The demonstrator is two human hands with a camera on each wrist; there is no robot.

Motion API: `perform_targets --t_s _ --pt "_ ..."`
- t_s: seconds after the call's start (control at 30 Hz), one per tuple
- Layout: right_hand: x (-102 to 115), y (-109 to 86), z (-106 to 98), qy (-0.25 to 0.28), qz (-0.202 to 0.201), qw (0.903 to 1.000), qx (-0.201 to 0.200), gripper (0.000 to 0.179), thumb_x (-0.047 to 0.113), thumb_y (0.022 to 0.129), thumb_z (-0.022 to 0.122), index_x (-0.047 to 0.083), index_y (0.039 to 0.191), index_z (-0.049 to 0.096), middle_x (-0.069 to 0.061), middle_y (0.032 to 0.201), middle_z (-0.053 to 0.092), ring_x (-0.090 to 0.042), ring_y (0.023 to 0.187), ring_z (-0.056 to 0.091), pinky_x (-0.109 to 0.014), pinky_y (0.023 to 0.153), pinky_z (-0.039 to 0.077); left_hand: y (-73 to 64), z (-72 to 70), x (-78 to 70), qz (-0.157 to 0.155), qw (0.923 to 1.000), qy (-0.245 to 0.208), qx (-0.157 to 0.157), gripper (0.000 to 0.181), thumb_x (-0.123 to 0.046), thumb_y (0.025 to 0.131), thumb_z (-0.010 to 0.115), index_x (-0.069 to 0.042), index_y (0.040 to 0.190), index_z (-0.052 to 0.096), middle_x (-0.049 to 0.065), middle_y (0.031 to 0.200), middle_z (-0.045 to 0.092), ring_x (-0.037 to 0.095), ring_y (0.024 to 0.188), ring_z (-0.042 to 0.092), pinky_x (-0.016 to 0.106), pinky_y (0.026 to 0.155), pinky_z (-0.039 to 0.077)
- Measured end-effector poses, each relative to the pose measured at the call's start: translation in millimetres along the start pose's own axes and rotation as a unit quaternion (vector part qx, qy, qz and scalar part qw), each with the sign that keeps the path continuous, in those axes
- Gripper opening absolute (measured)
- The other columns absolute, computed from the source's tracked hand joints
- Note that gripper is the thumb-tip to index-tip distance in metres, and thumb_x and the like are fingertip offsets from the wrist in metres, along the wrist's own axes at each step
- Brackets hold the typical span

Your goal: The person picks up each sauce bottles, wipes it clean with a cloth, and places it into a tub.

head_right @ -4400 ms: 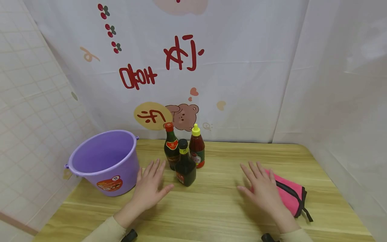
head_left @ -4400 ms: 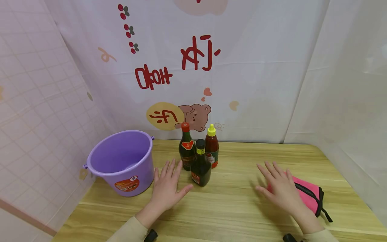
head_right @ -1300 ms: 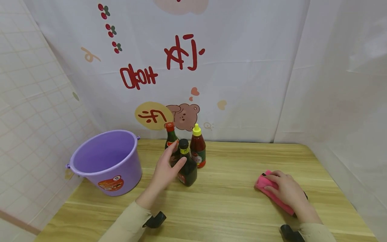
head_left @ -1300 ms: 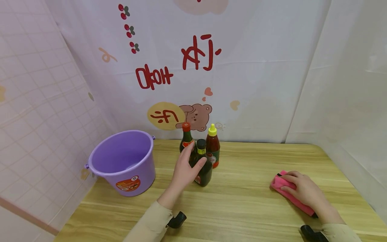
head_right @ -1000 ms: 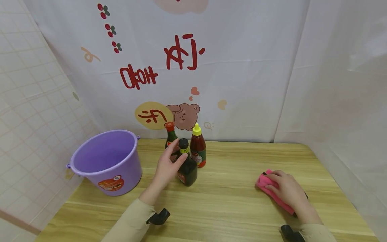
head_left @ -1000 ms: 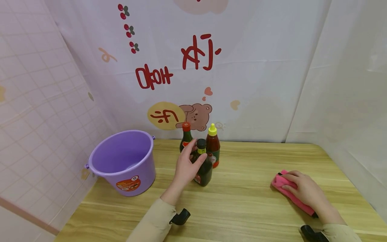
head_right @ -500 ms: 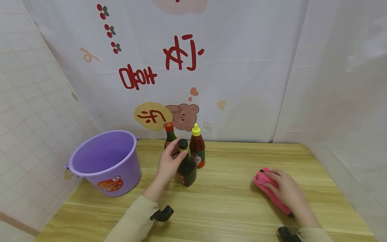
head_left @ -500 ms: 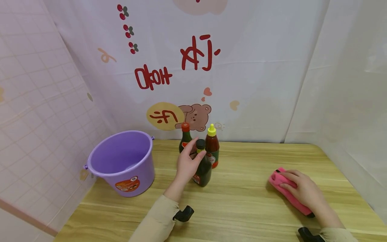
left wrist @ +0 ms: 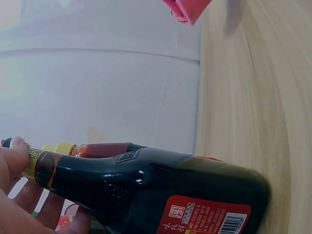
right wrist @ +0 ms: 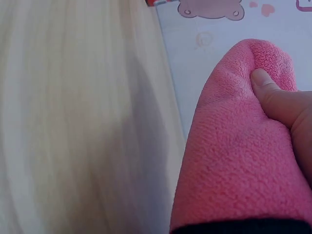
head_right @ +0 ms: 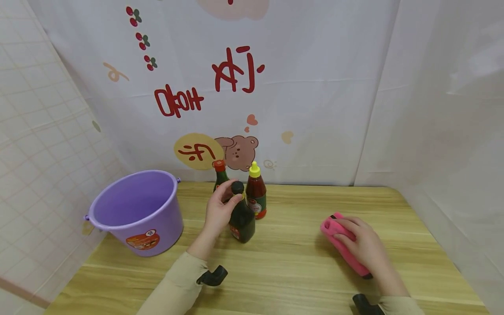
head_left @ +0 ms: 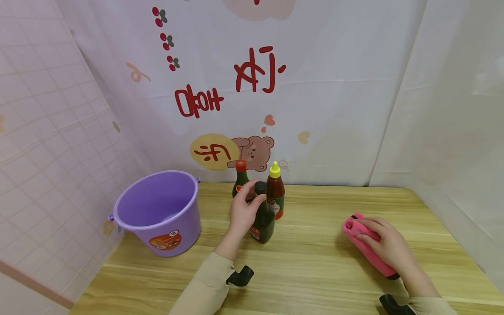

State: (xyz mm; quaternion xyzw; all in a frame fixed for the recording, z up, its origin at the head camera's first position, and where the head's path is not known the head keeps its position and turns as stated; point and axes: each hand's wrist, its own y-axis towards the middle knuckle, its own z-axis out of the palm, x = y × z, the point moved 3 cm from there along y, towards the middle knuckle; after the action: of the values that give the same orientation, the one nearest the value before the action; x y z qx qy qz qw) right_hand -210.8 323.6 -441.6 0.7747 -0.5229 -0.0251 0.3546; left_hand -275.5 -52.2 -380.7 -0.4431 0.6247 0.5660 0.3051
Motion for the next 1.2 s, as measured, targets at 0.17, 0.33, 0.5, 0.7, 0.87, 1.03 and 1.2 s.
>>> perform_targets --t_s 0.17,0.33,0.5,0.7,0.87,1.03,1.2 --pt "7 3.4 -1 0.006 -0.013 0.9998 -0.017 0.044 0.005 0.071 0.086 0.006 0.113 0.071 -0.009 0.110 0.066 -0.032 0.099 0.060 -0.019 0.087 0.037 0.3 -0.4 -0.3 0.005 0.9999 -0.013 0.004 0.037 -0.009 0.090 0.073 -0.012 0.126 0.065 0.008 0.102 0.069 0.023 0.095 0.062 0.042 0.083 0.055" --pt "13 5.6 -1 0.016 -0.009 0.9995 -0.026 0.045 0.003 0.071 0.086 0.006 0.113 0.071 -0.011 0.110 0.066 -0.034 0.098 0.062 -0.020 0.086 0.038 -4.7 -2.3 -18.0 0.006 0.9998 -0.018 0.010 0.034 -0.002 0.090 0.071 -0.004 0.123 0.065 0.014 0.103 0.069 0.029 0.096 0.063 0.046 0.083 0.054" --pt "21 9.7 0 0.032 -0.005 0.9989 -0.035 0.042 0.002 0.072 0.085 0.007 0.112 0.071 -0.011 0.112 0.066 -0.033 0.099 0.061 -0.014 0.088 0.036 -11.9 -5.9 -43.0 0.008 0.9994 -0.019 0.027 0.032 0.003 0.089 0.069 0.003 0.120 0.064 0.020 0.107 0.068 0.034 0.096 0.063 0.045 0.084 0.053" --pt "33 15.7 2 0.058 -0.013 0.9966 -0.058 0.043 -0.001 0.071 0.086 0.007 0.111 0.072 -0.010 0.110 0.067 -0.026 0.099 0.059 -0.007 0.090 0.031 -13.5 -4.4 -46.5 0.012 0.9952 -0.038 0.090 0.038 0.002 0.090 0.067 0.005 0.127 0.060 0.020 0.115 0.067 0.034 0.102 0.064 0.032 0.081 0.052" --pt "39 22.2 7 0.080 -0.006 0.9945 -0.068 0.043 -0.002 0.071 0.085 0.009 0.110 0.073 -0.006 0.109 0.068 -0.010 0.101 0.057 -0.007 0.088 0.034 -13.8 -2.2 -48.9 0.025 0.9888 -0.058 0.136 0.038 0.002 0.091 0.066 0.004 0.129 0.059 0.022 0.118 0.065 0.037 0.104 0.063 0.035 0.083 0.054" --pt "49 29.0 9 0.099 -0.007 0.9918 -0.080 0.044 -0.004 0.071 0.085 0.012 0.111 0.074 -0.005 0.108 0.068 -0.005 0.100 0.056 -0.007 0.087 0.035 -14.6 0.8 -49.3 0.039 0.9816 -0.050 0.180 0.037 0.001 0.092 0.065 0.003 0.128 0.058 0.021 0.119 0.065 0.035 0.107 0.063 0.046 0.090 0.052" --pt "60 35.5 10 0.124 -0.019 0.9878 -0.092 0.047 -0.008 0.070 0.084 0.010 0.112 0.074 -0.007 0.109 0.067 -0.003 0.102 0.056 -0.007 0.089 0.036 -15.9 4.2 -48.5 0.054 0.9737 -0.056 0.214 0.037 0.001 0.093 0.064 0.004 0.129 0.058 0.023 0.119 0.064 0.035 0.108 0.063 0.047 0.095 0.050"
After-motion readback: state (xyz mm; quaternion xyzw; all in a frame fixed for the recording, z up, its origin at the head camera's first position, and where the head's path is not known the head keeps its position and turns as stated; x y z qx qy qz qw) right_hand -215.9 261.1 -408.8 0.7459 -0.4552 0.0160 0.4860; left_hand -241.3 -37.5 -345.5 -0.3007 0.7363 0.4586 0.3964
